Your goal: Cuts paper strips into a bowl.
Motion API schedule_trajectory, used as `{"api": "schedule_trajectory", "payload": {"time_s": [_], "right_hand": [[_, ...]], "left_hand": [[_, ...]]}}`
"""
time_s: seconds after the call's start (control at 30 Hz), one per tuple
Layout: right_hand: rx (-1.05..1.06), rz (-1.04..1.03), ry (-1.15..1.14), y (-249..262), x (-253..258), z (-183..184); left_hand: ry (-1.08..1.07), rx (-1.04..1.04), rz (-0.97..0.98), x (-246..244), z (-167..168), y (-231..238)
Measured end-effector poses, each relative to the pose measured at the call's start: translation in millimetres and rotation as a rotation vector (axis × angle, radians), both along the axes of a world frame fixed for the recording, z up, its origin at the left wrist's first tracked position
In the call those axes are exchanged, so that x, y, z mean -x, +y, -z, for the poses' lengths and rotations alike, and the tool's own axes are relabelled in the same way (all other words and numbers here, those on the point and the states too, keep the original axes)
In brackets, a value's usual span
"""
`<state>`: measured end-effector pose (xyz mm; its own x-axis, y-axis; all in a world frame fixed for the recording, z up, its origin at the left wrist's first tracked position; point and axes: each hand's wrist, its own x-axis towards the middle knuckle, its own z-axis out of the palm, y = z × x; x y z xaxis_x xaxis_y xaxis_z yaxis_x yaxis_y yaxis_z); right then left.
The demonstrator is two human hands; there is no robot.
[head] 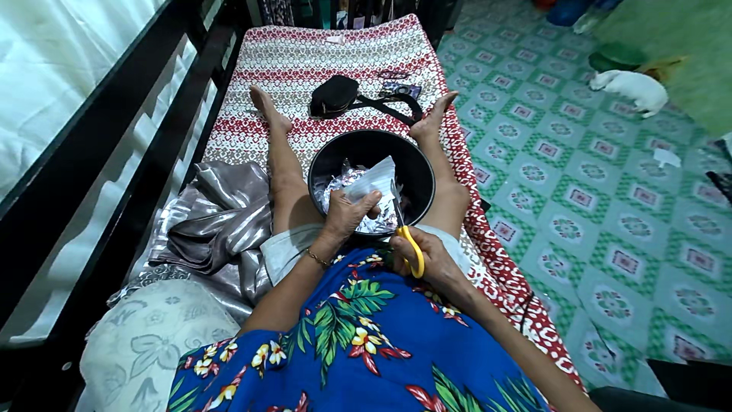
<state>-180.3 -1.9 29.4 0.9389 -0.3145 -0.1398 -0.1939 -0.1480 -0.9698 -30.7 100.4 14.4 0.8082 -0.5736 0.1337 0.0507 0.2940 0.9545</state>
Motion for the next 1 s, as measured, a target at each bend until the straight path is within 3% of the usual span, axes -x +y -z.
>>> {"api": "schedule_trajectory", "payload": {"time_s": [1.0], "right_hand": [[-0.066, 0.052, 0.014, -0.5, -1.8, -1.4]], "left_hand": [[-0.066, -0.051, 0.153, -4.4, 3.3, 4.0]]}}
